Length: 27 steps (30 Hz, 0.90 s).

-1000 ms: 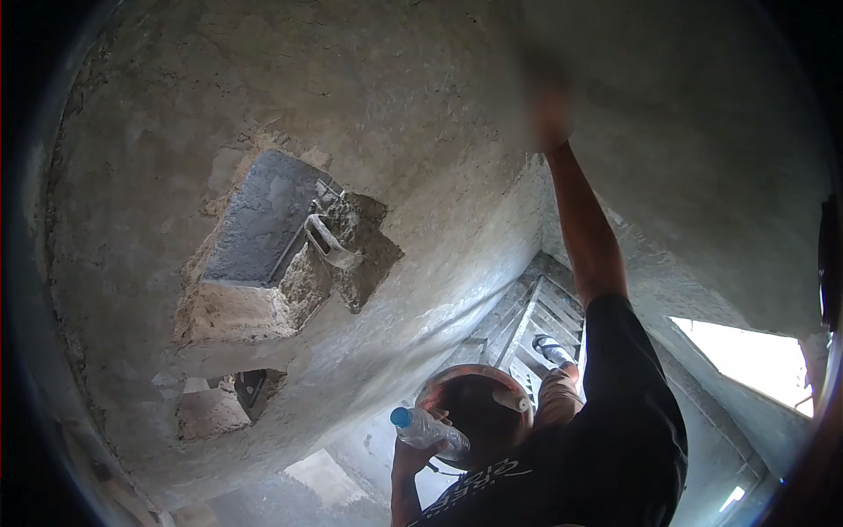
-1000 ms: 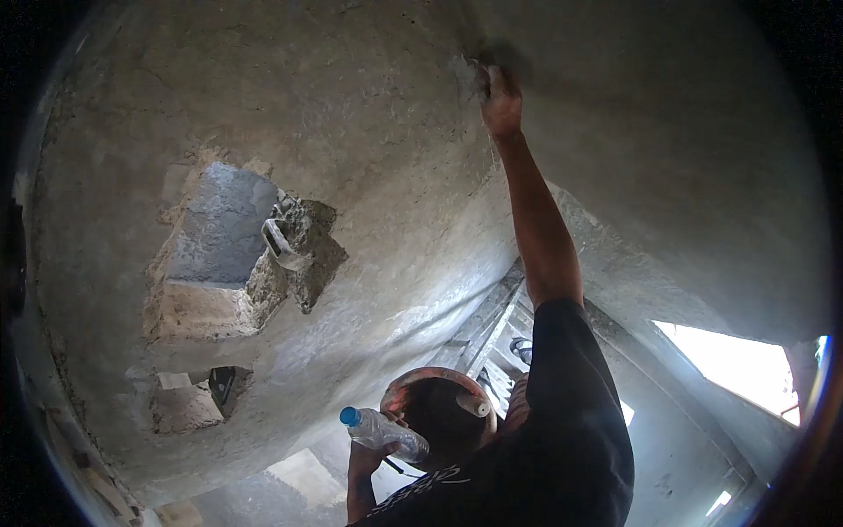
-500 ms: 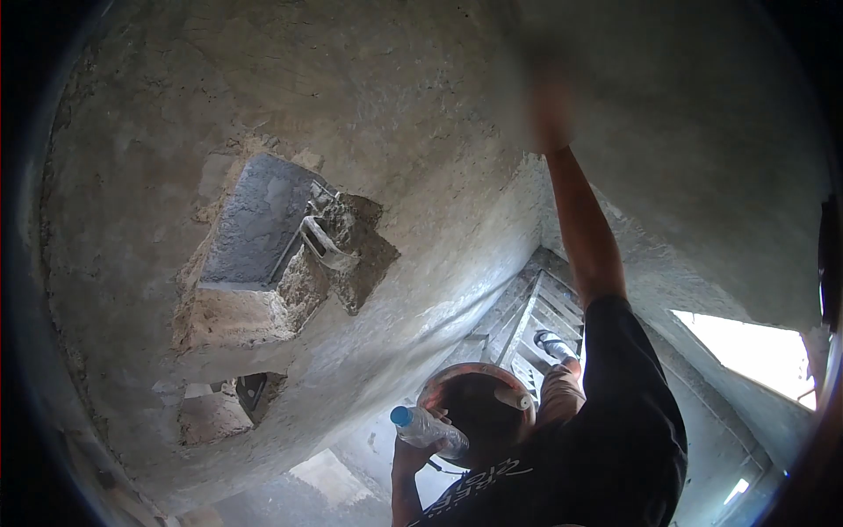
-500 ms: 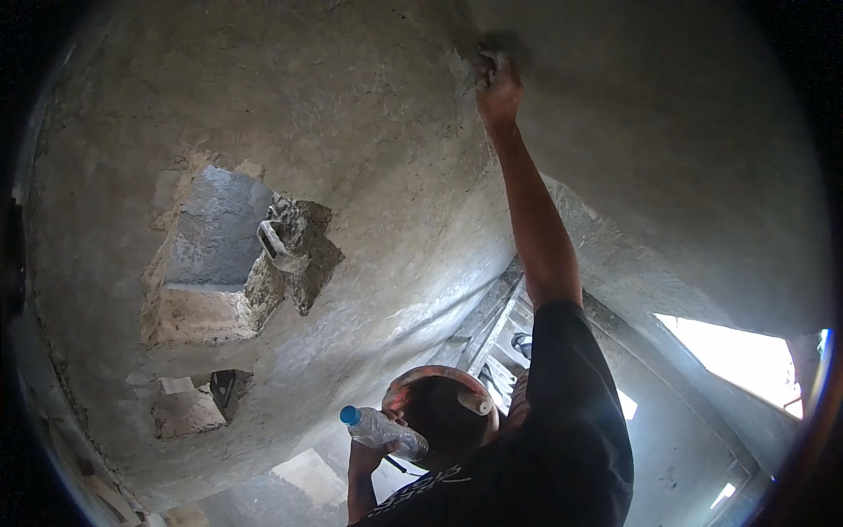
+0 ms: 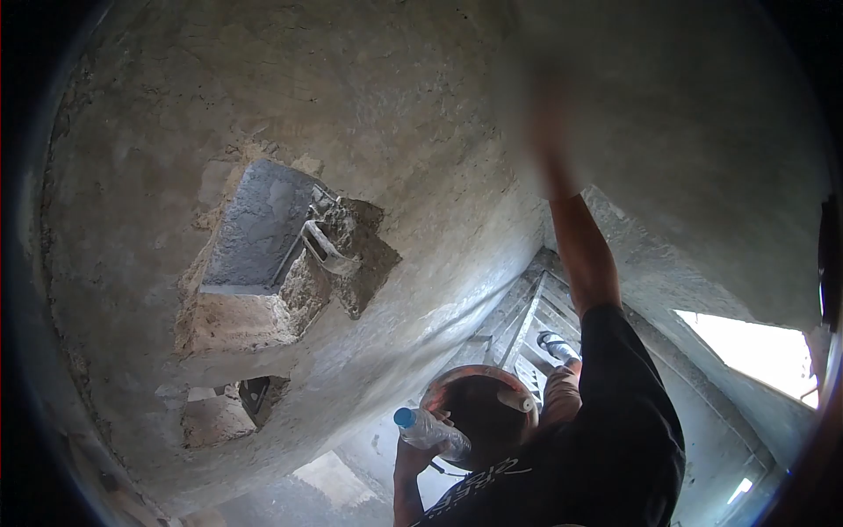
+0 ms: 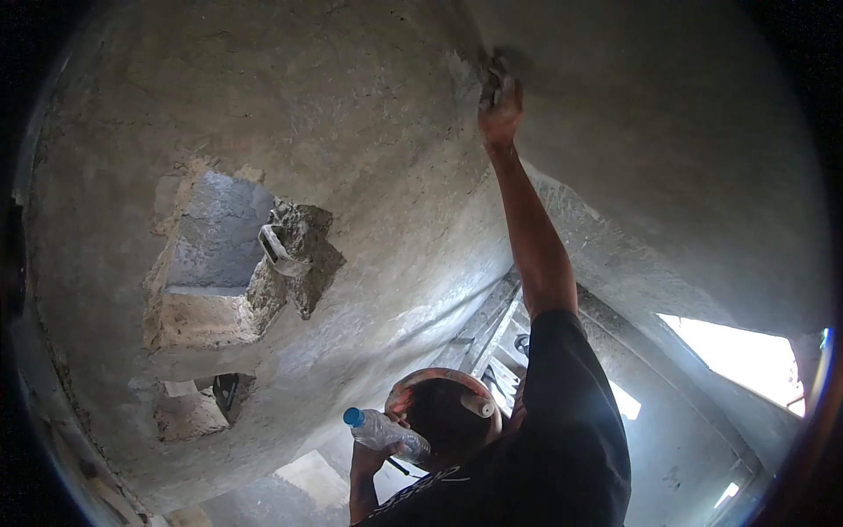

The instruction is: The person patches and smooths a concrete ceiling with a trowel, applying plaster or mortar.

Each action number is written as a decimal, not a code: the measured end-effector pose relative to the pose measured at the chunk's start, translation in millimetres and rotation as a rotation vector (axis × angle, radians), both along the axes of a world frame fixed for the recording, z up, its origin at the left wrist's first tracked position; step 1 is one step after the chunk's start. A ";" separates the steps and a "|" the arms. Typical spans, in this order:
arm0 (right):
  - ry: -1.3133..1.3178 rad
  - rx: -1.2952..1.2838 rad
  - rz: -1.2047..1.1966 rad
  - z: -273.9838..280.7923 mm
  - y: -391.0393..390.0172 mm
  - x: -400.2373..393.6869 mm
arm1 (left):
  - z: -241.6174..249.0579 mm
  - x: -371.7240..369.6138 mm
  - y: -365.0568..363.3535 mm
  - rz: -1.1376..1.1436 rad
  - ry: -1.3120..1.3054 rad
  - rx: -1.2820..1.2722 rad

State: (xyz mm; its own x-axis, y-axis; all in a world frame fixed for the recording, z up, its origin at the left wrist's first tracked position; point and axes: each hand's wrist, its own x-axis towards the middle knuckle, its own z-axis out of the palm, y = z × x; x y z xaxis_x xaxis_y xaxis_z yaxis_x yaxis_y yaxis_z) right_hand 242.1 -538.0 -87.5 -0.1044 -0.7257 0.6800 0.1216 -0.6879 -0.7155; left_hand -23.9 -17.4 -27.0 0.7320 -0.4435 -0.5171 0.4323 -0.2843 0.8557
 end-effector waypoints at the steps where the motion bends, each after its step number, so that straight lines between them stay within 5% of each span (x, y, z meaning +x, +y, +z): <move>1: -0.004 -0.105 -0.001 4.4 -6.9 4.7 | 1.6 0.3 -1.3 -0.001 0.001 0.002; 9: 0.055 -0.231 0.077 -17.9 -27.5 18.9 | -3.8 -2.7 -2.0 0.002 -0.015 -0.046; 14: 0.181 -0.067 0.119 -46.0 -12.9 -0.3 | -1.7 -2.7 -1.1 -0.009 0.017 0.014; 21: 0.040 0.004 0.076 -1.9 -12.6 7.6 | 0.5 -5.3 -2.6 0.031 0.004 -0.024; 23: 0.016 -0.160 0.050 7.9 -15.3 11.7 | -0.4 -6.3 -1.7 0.025 0.007 -0.023; 27: 0.036 0.008 0.222 -25.0 -13.3 13.2 | 3.2 -7.4 -5.0 0.030 0.013 -0.009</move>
